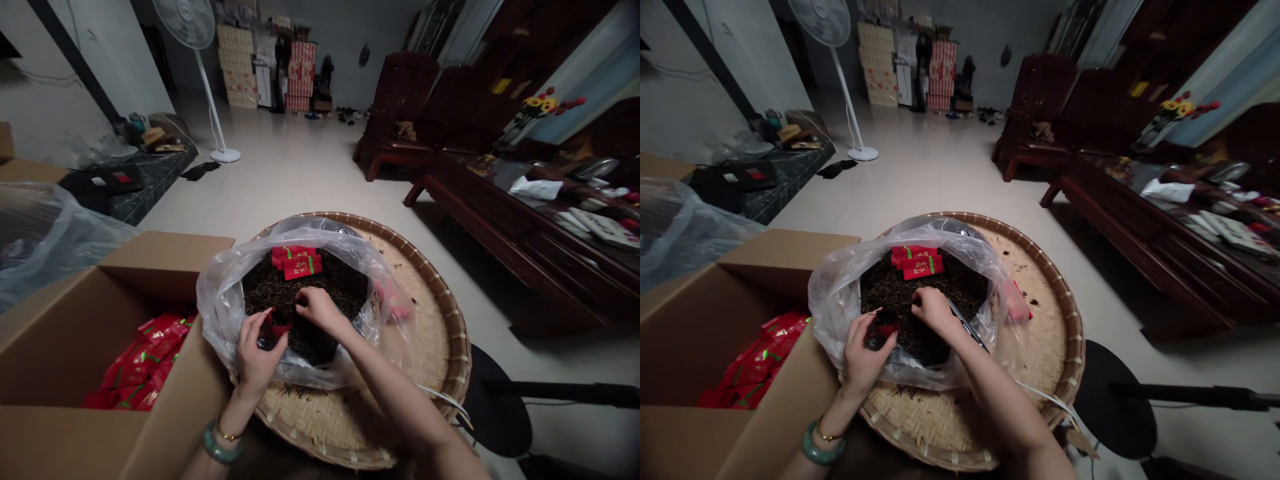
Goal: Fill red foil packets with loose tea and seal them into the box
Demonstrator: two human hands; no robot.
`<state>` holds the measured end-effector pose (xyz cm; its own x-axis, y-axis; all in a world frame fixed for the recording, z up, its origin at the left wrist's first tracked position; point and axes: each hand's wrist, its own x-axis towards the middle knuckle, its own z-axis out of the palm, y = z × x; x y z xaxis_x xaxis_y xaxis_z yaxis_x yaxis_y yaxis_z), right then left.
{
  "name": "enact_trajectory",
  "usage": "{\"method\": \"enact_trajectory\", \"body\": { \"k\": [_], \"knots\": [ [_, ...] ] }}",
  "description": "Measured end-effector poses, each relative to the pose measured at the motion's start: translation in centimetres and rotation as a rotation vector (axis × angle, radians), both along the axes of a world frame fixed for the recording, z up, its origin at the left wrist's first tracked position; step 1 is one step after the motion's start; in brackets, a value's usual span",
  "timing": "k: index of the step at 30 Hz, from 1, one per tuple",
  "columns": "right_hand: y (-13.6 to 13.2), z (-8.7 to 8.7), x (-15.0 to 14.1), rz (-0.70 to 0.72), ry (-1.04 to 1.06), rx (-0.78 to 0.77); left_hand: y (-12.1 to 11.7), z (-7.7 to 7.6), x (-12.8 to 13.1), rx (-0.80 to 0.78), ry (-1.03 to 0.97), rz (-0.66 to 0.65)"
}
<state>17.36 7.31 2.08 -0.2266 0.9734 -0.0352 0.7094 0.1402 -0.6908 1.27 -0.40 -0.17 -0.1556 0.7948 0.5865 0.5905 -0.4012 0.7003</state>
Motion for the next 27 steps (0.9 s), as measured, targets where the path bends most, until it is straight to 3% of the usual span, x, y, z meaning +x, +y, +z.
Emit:
{"method": "enact_trajectory", "body": {
  "k": [6, 10, 13, 17, 22, 27],
  "knots": [
    [-0.5, 0.7, 2.8, -0.07, 0.261, -0.029, 0.0, -0.2, 0.1, -0.063, -0.023, -0.035],
    [-1.7, 3.5, 3.2, -0.086, 0.643, -0.139, -0.1, 0.1, 0.3, -0.076, -0.007, -0.044],
    [-2.8, 6.0, 2.4, -0.051, 0.76, -0.154, -0.2, 0.2, 0.4, -0.073, 0.008, -0.051],
    [-3.8, 7.5, 0.8, 0.017, 0.671, -0.103, -0.3, 0.1, 0.3, -0.093, 0.002, -0.049],
    [-4.6, 7.0, 0.1, 0.059, 0.547, -0.037, -0.3, 0.2, 0.2, -0.103, -0.003, -0.069],
    [-5.1, 7.0, 0.3, 0.097, 0.35, 0.154, -0.3, 0.2, 0.2, -0.11, -0.01, -0.077]
  ]
}}
